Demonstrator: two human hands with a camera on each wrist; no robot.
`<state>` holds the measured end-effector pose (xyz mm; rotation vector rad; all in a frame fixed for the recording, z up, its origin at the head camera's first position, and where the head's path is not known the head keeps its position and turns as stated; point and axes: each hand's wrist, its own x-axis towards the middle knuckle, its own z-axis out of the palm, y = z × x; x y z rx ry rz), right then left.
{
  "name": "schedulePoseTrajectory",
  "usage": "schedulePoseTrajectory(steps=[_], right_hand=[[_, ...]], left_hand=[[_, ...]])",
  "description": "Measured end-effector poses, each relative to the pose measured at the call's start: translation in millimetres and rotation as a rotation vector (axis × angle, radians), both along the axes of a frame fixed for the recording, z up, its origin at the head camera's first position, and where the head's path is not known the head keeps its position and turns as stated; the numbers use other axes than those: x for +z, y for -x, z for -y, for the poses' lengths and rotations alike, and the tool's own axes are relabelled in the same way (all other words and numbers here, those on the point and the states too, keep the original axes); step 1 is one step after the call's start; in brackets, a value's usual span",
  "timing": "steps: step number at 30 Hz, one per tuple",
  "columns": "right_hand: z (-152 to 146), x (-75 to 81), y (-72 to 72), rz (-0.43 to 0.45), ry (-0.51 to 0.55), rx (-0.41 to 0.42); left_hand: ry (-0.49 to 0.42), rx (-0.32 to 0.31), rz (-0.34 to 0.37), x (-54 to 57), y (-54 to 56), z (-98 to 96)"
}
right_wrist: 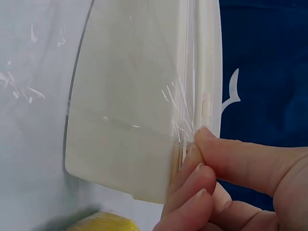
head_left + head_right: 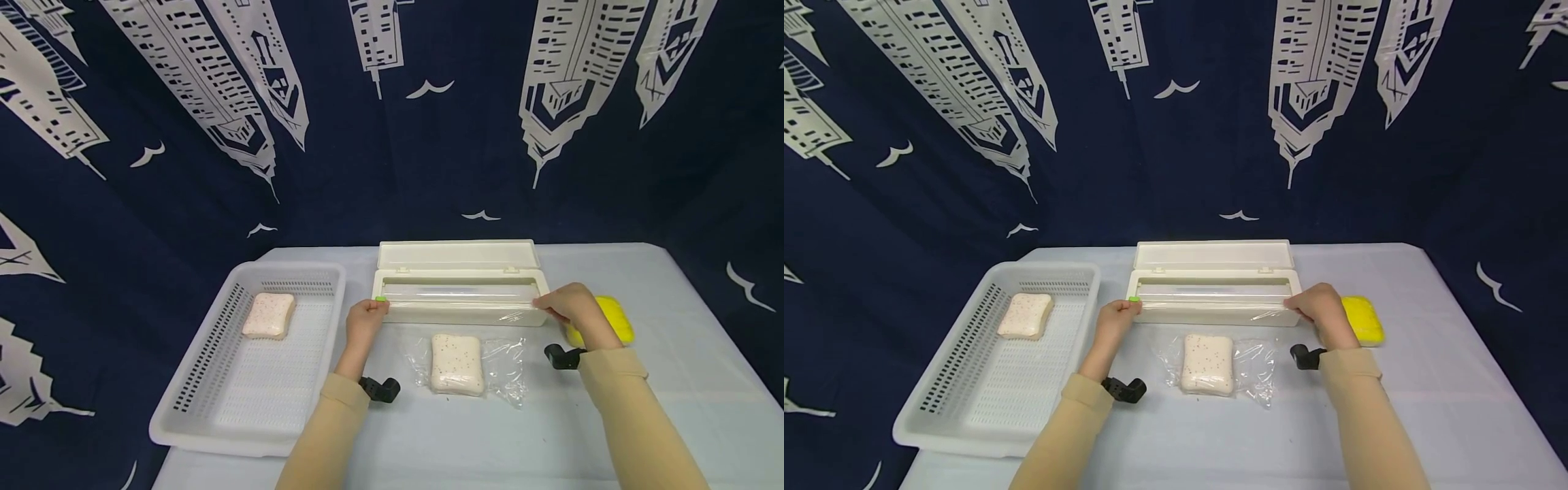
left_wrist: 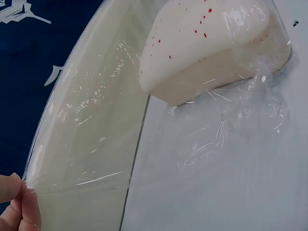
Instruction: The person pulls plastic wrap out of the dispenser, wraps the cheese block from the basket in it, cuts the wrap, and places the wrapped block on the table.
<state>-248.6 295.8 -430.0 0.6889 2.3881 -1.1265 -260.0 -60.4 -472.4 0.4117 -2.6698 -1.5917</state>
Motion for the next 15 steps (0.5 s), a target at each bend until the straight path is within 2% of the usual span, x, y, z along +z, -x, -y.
schedulePoseTrajectory(steps=[6,10,15], right_hand=[[-2,1.1,-2.9,-0.008,0.122,-0.039],[-5,3.3,-7.2,-0.025,0.208,-0.026],[-6,2.2,-10.8,-0.041,0.222,0.009]], left_hand=[[-0.038,-0.001,0.017,0.7,-0.1,-0.1],[-0.062,-0.009,0.051,0.4,-0.6,-0.3],[-0.068,-0.025,0.060,-0.3,-2.4,-0.1]])
